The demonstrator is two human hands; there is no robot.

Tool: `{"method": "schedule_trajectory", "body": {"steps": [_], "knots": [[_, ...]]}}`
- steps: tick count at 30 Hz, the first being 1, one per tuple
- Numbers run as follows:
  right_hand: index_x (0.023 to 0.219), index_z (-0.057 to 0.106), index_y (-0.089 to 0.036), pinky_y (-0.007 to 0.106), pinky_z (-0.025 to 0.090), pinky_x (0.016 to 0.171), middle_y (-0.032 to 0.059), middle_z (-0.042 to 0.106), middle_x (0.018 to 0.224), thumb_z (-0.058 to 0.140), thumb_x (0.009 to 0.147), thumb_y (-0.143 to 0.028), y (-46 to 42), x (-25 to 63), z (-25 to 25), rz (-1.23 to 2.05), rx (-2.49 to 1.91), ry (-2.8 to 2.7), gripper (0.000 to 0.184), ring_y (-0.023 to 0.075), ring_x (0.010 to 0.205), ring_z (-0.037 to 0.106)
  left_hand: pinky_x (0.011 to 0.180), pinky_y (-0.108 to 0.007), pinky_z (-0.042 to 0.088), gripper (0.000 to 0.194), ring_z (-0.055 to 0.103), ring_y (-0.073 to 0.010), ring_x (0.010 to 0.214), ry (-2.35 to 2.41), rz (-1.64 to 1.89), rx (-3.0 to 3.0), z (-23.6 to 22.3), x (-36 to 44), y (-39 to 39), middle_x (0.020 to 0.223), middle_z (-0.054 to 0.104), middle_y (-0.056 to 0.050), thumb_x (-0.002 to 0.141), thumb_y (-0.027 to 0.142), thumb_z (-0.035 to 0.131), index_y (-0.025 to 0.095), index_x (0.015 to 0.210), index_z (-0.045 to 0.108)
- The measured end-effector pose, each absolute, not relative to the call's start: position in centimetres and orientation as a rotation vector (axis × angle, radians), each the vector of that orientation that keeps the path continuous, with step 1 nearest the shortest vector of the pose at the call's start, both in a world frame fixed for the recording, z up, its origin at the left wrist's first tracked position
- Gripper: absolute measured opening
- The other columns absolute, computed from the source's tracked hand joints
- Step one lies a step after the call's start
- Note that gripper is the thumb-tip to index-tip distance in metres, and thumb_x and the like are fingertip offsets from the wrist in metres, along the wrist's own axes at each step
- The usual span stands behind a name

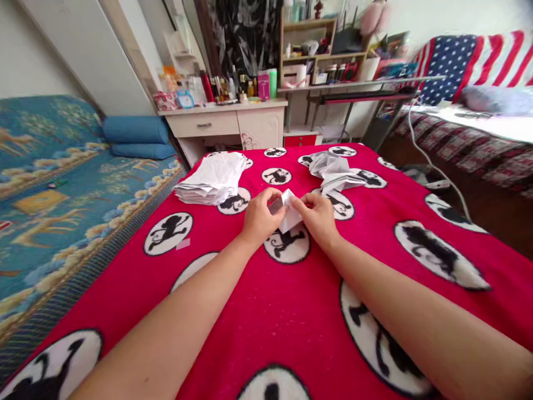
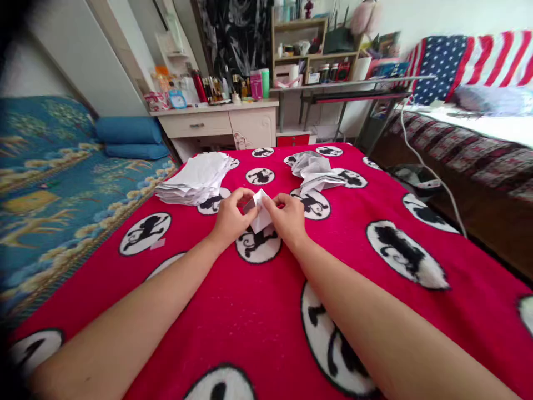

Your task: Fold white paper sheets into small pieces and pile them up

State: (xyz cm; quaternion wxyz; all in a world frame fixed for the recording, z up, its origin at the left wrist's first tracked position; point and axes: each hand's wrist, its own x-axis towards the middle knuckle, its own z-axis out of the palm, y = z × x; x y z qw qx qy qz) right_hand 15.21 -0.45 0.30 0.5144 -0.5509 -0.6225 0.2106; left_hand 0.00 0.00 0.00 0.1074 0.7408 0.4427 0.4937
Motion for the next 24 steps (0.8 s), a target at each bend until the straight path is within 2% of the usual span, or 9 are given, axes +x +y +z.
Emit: {"method": "schedule_trajectory", "body": {"steps": [4,8,14,24], "knots": [[0.057,0.055,-0.016,0.026,0.027,0.055,-0.0029,0.044,0.053,0.056,0.083,-0.05,-0.77,15.18,0.48,0.514,-1.294,-1.543,0.043,0.0105,0.056,0.04,0.073,-0.026,0.051,0.015,0.064,-0.0153,0.076,1.266,1.433,2.182,0.22,0.32,-0.24,0.083,0.068,-0.002,0.076,0.014,0.061,0.018,0.09,0.061],[0.055,0.048,-0.017,0.026,0.026,0.053,-0.0032,0.039,0.053,0.052,0.086,-0.049,-0.78,15.21,0.48,0.558,-1.245,-1.529,0.045,0.0103,0.055,0.036,0.072,-0.025,0.052,0.012,0.065,-0.0145,0.074,1.243,1.457,2.043,0.29,0.45,-0.24,0.081,0.068,-0.003,0.077,0.014,0.06,0.018,0.088,0.06],[0.059,0.06,-0.015,0.025,0.03,0.053,-0.0008,0.049,0.054,0.056,0.08,-0.043,-0.82,15.12,0.55,0.611,-1.265,-1.532,0.035,0.0119,0.056,0.043,0.065,-0.023,0.051,0.005,0.064,-0.0137,0.068,1.256,1.479,1.757,0.17,0.23,0.26,0.072,0.065,-0.001,0.075,0.019,0.063,0.016,0.077,0.059],[0.058,0.061,-0.017,0.025,0.028,0.049,-0.0015,0.05,0.049,0.063,0.073,-0.043,-0.81,15.2,0.36,0.594,-1.397,-1.516,0.031,0.0115,0.05,0.044,0.063,-0.022,0.051,0.006,0.064,-0.0124,0.064,1.268,1.538,1.79,0.7,0.3,-0.17,0.069,0.068,-0.001,0.074,0.021,0.066,0.016,0.073,0.064]]}}
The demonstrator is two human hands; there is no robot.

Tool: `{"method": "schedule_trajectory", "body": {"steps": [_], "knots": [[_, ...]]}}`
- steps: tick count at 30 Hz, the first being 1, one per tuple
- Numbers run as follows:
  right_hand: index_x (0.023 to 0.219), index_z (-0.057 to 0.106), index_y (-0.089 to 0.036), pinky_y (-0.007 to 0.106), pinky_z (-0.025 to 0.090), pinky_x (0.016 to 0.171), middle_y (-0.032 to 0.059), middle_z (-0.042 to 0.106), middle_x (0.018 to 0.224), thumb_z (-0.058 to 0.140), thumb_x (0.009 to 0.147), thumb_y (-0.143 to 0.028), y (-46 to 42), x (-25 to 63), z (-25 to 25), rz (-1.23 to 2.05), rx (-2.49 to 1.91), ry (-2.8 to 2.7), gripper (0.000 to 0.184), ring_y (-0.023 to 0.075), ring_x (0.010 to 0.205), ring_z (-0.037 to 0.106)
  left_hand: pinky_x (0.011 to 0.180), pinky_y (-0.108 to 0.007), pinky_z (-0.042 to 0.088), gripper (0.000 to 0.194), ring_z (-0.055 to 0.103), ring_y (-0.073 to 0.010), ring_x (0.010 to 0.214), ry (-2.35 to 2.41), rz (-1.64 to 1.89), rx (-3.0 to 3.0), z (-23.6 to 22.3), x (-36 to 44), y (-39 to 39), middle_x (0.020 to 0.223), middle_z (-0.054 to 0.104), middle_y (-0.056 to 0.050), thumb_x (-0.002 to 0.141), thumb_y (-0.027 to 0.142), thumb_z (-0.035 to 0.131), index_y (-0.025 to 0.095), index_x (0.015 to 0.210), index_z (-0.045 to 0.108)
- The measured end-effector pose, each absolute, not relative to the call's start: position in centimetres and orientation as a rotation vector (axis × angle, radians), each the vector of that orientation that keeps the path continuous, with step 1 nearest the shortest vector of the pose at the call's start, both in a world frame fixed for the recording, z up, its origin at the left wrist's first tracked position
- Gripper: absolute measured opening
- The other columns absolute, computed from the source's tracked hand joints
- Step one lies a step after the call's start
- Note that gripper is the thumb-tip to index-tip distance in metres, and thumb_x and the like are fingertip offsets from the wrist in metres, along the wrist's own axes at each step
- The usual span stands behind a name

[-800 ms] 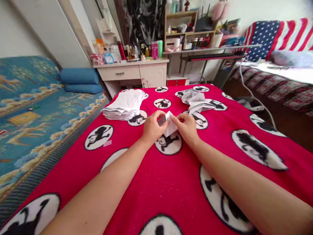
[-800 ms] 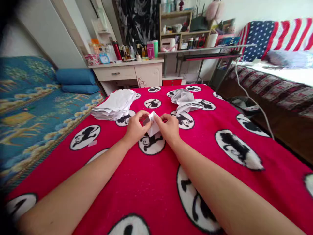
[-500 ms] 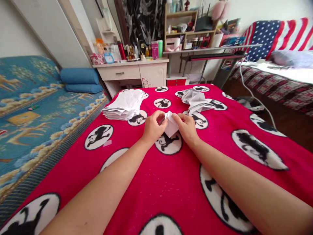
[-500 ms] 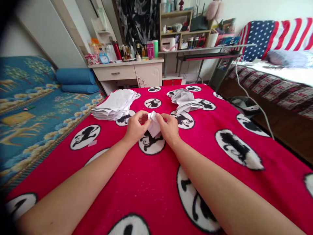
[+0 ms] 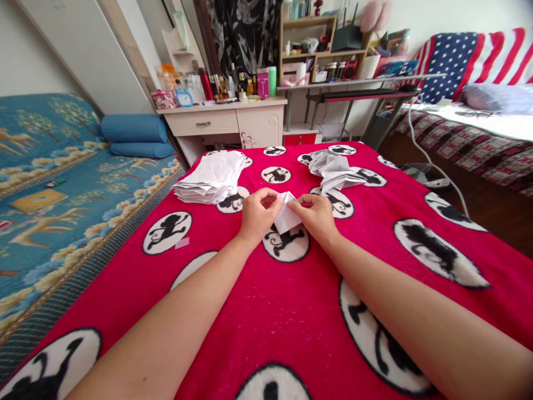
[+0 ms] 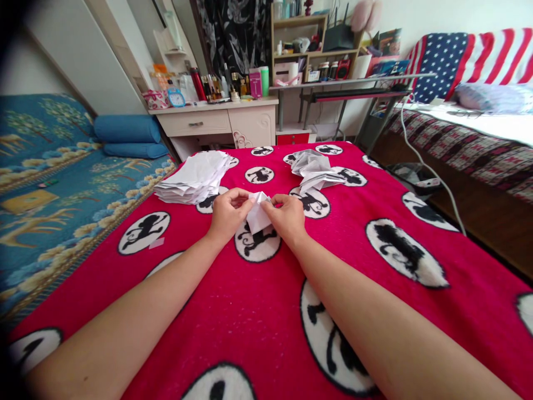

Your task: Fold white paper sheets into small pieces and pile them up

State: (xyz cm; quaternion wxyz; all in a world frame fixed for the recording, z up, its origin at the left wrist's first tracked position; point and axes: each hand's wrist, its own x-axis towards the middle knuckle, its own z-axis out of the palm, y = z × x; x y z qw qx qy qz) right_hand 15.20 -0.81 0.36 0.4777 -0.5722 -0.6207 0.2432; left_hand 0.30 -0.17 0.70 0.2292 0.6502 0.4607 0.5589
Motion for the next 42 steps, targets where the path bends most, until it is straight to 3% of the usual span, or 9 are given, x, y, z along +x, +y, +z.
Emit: {"method": "schedule_trajectory", "body": {"steps": [5,11,17,20,23,28,32,37,42], "knots": [[0.054,0.057,-0.017,0.024,0.026,0.047,-0.0015,0.047,0.048,0.06,0.076,-0.051,-0.8,15.2,0.4,0.573,-1.407,-1.535,0.04,0.0108,0.05,0.041,0.066,-0.022,0.053,0.005,0.066,-0.0129,0.068,1.21,1.542,1.863,0.6,0.5,-0.4,0.074,0.071,-0.001,0.076,0.021,0.065,0.017,0.078,0.067],[0.051,0.054,-0.017,0.024,0.025,0.047,-0.0019,0.043,0.046,0.061,0.074,-0.048,-0.6,15.1,0.2,0.537,-1.465,-1.56,0.039,0.0104,0.049,0.039,0.068,-0.024,0.053,0.007,0.066,-0.0142,0.071,1.185,1.538,1.899,0.7,0.6,-0.5,0.078,0.072,-0.004,0.077,0.021,0.067,0.016,0.079,0.071],[0.061,0.061,-0.017,0.025,0.026,0.048,-0.0019,0.048,0.049,0.062,0.075,-0.049,-0.3,15.2,-0.2,0.533,-1.403,-1.597,0.035,0.0106,0.05,0.041,0.076,-0.027,0.052,0.025,0.068,-0.0164,0.08,1.119,1.48,1.894,1.0,0.3,-0.5,0.082,0.074,-0.007,0.088,0.031,0.057,0.016,0.077,0.074],[0.06,0.058,-0.017,0.025,0.027,0.05,-0.0017,0.048,0.052,0.056,0.081,-0.047,-0.3,15.3,-0.1,0.581,-1.327,-1.6,0.037,0.0108,0.053,0.042,0.074,-0.027,0.054,0.014,0.069,-0.0166,0.078,1.09,1.451,1.787,0.5,0.4,-0.1,0.086,0.075,-0.007,0.08,0.024,0.064,0.015,0.085,0.073],[0.056,0.051,-0.017,0.025,0.027,0.05,-0.0018,0.044,0.051,0.047,0.087,-0.05,-0.5,15.2,0.2,0.64,-1.28,-1.582,0.046,0.0106,0.053,0.039,0.07,-0.025,0.055,0.018,0.069,-0.0155,0.075,1.069,1.44,1.701,0.1,0.4,0.2,0.086,0.074,-0.007,0.072,0.019,0.071,0.014,0.089,0.071],[0.083,0.064,-0.017,0.025,0.038,0.058,0.0029,0.064,0.072,0.062,0.079,-0.044,-0.7,15.0,0.2,0.647,-1.187,-1.591,0.027,0.014,0.065,0.054,0.065,-0.023,0.052,0.041,0.064,-0.012,0.066,1.155,1.454,1.706,0.3,0.2,0.2,0.073,0.069,-0.001,0.071,0.017,0.071,0.015,0.111,0.062],[0.1,0.061,-0.018,0.026,0.044,0.059,0.0048,0.068,0.08,0.061,0.079,-0.035,-0.7,14.9,0.2,0.778,-1.105,-1.511,0.027,0.015,0.066,0.059,0.068,-0.024,0.051,0.03,0.064,-0.0143,0.077,1.256,1.483,1.778,0.4,-0.2,0.4,0.086,0.071,-0.006,0.07,0.022,0.074,0.015,0.099,0.068],[0.095,0.063,-0.016,0.025,0.041,0.053,0.0035,0.067,0.072,0.061,0.078,-0.032,-0.4,15.1,0.1,0.853,-1.098,-1.422,0.023,0.013,0.056,0.055,0.073,-0.028,0.052,0.024,0.066,-0.0173,0.082,1.207,1.356,1.777,-0.1,-0.7,1.1,0.091,0.072,-0.009,0.071,0.03,0.073,0.013,0.087,0.07],[0.092,0.067,-0.016,0.029,0.048,0.066,0.0066,0.071,0.085,0.064,0.074,-0.03,0.2,15.5,-0.4,0.771,-1.116,-1.49,0.023,0.0174,0.073,0.063,0.077,-0.031,0.054,0.03,0.067,-0.0174,0.08,1.134,1.276,1.705,-0.8,-1.3,1.7,0.092,0.074,-0.009,0.067,0.025,0.075,0.012,0.094,0.07]]}}
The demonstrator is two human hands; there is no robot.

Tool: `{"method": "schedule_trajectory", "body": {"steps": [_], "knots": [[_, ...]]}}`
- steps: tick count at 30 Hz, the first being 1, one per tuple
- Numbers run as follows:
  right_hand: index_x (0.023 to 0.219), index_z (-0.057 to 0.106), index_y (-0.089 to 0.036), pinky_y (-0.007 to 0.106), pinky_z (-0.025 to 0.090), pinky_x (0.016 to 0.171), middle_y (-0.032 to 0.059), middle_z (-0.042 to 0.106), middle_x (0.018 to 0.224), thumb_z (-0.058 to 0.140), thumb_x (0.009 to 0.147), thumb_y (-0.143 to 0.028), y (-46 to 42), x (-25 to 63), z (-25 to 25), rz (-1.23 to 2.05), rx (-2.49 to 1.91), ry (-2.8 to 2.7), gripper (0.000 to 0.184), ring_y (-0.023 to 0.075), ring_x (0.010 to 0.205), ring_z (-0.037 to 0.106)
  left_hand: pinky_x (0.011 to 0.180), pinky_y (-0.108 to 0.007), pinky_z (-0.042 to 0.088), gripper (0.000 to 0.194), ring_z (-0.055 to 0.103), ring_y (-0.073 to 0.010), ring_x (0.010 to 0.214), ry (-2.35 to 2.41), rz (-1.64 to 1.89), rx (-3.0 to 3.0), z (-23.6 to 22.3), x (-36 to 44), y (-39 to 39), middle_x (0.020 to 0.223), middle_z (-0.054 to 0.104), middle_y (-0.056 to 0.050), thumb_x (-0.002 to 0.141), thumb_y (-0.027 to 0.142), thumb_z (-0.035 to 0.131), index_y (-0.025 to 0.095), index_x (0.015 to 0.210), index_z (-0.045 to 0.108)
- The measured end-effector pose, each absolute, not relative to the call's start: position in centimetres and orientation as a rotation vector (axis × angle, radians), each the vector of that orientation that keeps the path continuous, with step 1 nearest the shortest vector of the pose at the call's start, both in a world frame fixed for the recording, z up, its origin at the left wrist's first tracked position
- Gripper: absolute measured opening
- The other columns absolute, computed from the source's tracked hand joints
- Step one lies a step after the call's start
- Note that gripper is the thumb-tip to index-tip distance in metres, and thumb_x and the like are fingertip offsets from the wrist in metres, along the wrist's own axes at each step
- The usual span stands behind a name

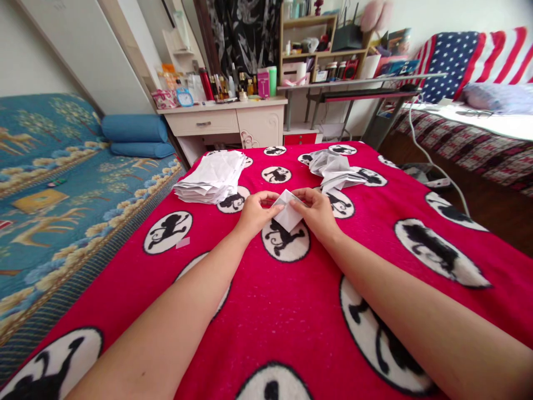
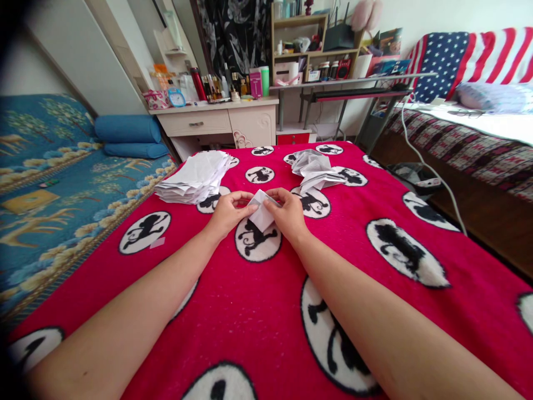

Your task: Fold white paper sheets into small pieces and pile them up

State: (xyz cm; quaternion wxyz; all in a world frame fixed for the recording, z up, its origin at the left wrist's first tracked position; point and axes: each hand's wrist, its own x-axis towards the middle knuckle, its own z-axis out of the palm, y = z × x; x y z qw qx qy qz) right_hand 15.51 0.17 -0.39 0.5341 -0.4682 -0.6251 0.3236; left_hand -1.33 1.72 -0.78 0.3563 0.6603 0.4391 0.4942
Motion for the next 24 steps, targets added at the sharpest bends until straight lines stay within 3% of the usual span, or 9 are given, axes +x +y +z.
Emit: {"method": "schedule_trajectory", "body": {"steps": [7,12,17,24], "knots": [[0.083,0.07,-0.018,0.035,0.046,0.088,0.007,0.07,0.098,0.067,0.066,-0.023,0.8,16.3,-0.8,0.516,-1.214,-1.598,0.018,0.0222,0.094,0.063,0.074,-0.029,0.054,0.033,0.068,-0.0182,0.084,1.204,1.247,1.815,-0.8,-1.6,1.8,0.094,0.074,-0.009,0.063,0.015,0.075,0.013,0.096,0.07],[0.08,0.07,-0.016,0.028,0.045,0.065,0.0028,0.068,0.073,0.061,0.07,-0.023,1.1,16.9,-0.5,0.698,-1.26,-1.657,0.015,0.0164,0.067,0.058,0.068,-0.027,0.051,0.025,0.067,-0.0166,0.075,1.295,1.221,2.024,-0.9,-1.5,1.6,0.083,0.074,-0.003,0.065,0.015,0.074,0.018,0.09,0.072],[0.092,0.07,-0.017,0.026,0.04,0.062,0.0041,0.069,0.084,0.069,0.071,-0.042,0.6,16.8,0.1,0.594,-1.247,-1.798,0.032,0.0156,0.07,0.057,0.067,-0.027,0.048,0.018,0.065,-0.0162,0.07,1.333,1.245,2.163,-1.0,-1.4,1.3,0.079,0.073,-0.002,0.068,0.02,0.074,0.019,0.086,0.072],[0.076,0.069,-0.017,0.026,0.036,0.06,0.001,0.066,0.069,0.064,0.069,-0.021,0.8,16.9,-0.5,0.423,-1.31,-1.863,0.01,0.0129,0.061,0.052,0.069,-0.029,0.047,0.012,0.063,-0.0171,0.071,1.32,1.084,2.279,-1.2,-2.0,1.8,0.08,0.073,-0.003,0.068,0.02,0.073,0.02,0.08,0.073]]}}
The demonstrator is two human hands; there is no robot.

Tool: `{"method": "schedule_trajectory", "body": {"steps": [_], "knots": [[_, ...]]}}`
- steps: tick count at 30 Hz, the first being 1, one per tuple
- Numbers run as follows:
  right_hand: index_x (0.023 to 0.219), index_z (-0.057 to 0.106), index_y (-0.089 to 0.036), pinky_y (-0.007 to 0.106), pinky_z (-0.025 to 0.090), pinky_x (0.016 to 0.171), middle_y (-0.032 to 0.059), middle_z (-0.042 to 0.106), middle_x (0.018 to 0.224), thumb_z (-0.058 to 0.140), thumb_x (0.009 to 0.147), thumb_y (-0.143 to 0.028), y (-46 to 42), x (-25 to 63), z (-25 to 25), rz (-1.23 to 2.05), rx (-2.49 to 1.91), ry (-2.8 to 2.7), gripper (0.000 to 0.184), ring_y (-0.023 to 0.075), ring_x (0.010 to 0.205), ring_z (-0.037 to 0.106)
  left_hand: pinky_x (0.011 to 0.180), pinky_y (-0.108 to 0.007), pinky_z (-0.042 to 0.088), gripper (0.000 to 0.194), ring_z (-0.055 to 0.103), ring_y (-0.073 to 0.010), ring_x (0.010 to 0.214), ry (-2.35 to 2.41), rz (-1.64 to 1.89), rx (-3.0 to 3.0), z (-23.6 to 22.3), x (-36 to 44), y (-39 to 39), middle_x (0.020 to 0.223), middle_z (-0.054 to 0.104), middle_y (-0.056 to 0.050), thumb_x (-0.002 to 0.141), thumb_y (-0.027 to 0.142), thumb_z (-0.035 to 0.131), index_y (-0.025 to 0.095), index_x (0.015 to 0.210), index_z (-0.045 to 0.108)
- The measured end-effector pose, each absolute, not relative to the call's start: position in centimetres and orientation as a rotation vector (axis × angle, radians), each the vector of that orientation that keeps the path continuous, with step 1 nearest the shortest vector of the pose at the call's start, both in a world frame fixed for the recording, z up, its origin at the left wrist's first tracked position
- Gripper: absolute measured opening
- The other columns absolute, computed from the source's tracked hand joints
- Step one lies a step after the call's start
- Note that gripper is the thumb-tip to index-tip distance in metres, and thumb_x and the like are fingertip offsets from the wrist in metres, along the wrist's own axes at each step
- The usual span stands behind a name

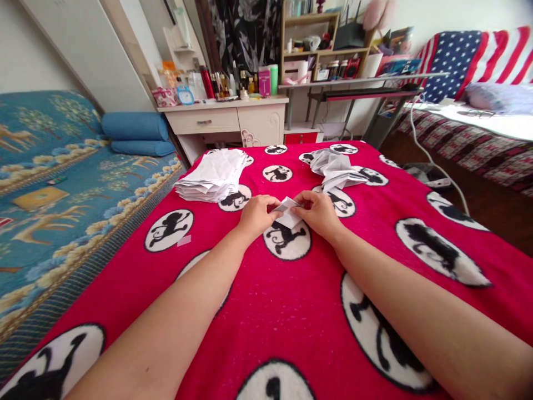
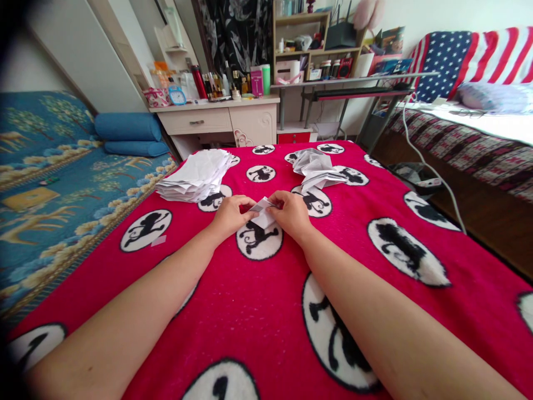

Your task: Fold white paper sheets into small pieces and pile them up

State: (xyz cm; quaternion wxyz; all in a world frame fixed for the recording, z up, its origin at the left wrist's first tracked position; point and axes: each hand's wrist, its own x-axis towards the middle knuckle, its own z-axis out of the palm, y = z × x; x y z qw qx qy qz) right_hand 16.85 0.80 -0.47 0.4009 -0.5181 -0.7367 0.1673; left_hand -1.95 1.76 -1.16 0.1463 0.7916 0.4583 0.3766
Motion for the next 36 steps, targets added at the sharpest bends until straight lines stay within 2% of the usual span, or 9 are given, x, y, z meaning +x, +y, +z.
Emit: {"method": "schedule_trajectory", "body": {"steps": [7,10,13,17,20,24,30,33,36], "knots": [[0.07,0.07,-0.017,0.024,0.041,0.063,0.0011,0.069,0.072,0.052,0.061,-0.011,1.0,17.7,0.0,0.654,-1.172,-1.954,0.021,0.0141,0.066,0.058,0.066,-0.025,0.049,0.012,0.064,-0.0146,0.069,1.113,1.003,2.161,-1.0,-3.3,2.2,0.077,0.071,-0.004,0.069,0.014,0.064,0.016,0.076,0.073],[0.063,0.069,-0.017,0.025,0.042,0.064,0.0028,0.07,0.073,0.051,0.067,-0.015,0.9,17.8,0.5,0.764,-1.167,-1.982,0.019,0.0148,0.068,0.06,0.067,-0.023,0.048,0.022,0.064,-0.0138,0.073,1.014,0.941,2.237,-0.6,-3.7,2.1,0.082,0.071,-0.004,0.067,0.006,0.057,0.017,0.075,0.075],[0.056,0.064,-0.017,0.025,0.039,0.061,0.0031,0.066,0.065,0.055,0.076,-0.029,1.0,17.7,0.4,0.712,-1.234,-1.986,0.025,0.0137,0.061,0.056,0.07,-0.022,0.047,0.029,0.064,-0.0129,0.076,0.997,0.894,2.308,-0.3,-3.7,1.9,0.083,0.07,-0.003,0.067,0.002,0.052,0.019,0.074,0.075],[0.064,0.064,-0.018,0.026,0.036,0.059,0.0023,0.065,0.071,0.067,0.072,-0.038,1.1,17.6,-0.1,0.422,-1.352,-2.007,0.021,0.0132,0.062,0.053,0.066,-0.024,0.045,0.012,0.06,-0.0134,0.069,1.135,0.889,2.337,-0.4,-3.1,1.7,0.077,0.067,-0.003,0.076,0.023,0.065,0.017,0.069,0.073],[0.086,0.069,-0.02,0.027,0.035,0.061,0.004,0.067,0.084,0.073,0.067,-0.039,1.0,17.6,-0.1,0.245,-1.502,-2.002,0.027,0.0158,0.07,0.055,0.064,-0.026,0.042,0.024,0.057,-0.0144,0.068,1.226,0.84,2.453,-0.3,-2.7,1.4,0.076,0.065,-0.003,0.068,0.042,0.076,0.019,0.069,0.071],[0.102,0.068,-0.023,0.029,0.033,0.059,0.0041,0.067,0.082,0.072,0.069,-0.044,0.6,17.3,0.4,0.22,-1.666,-2.026,0.039,0.0187,0.072,0.056,0.071,-0.03,0.042,0.026,0.057,-0.0189,0.077,1.282,0.766,2.594,0.3,-2.3,1.1,0.079,0.065,-0.004,0.066,0.045,0.079,0.022,0.073,0.073],[0.098,0.067,-0.021,0.028,0.032,0.058,0.0027,0.063,0.073,0.065,0.07,-0.029,0.3,16.7,0.5,0.286,-1.648,-1.844,0.03,0.0171,0.066,0.054,0.081,-0.037,0.039,0.021,0.06,-0.0235,0.088,1.321,0.627,2.815,1.6,-1.3,-0.2,0.085,0.069,-0.005,0.075,0.041,0.072,0.022,0.083,0.074],[0.095,0.064,-0.018,0.027,0.033,0.054,-0.0013,0.058,0.06,0.061,0.067,-0.021,0.3,16.6,0.2,0.398,-1.523,-1.699,0.028,0.0143,0.055,0.049,0.079,-0.038,0.039,0.035,0.062,-0.0241,0.087,1.371,0.581,2.905,2.3,-0.2,-1.4,0.085,0.069,-0.008,0.082,0.05,0.061,0.018,0.082,0.072],[0.086,0.061,-0.018,0.026,0.035,0.051,-0.0026,0.056,0.055,0.059,0.067,-0.02,0.2,16.4,0.0,0.542,-1.429,-1.554,0.019,0.0133,0.048,0.047,0.075,-0.038,0.04,0.046,0.063,-0.0257,0.084,1.448,0.561,2.923,2.6,0.7,-2.3,0.087,0.069,-0.009,0.075,0.061,0.063,0.016,0.085,0.071]]}}
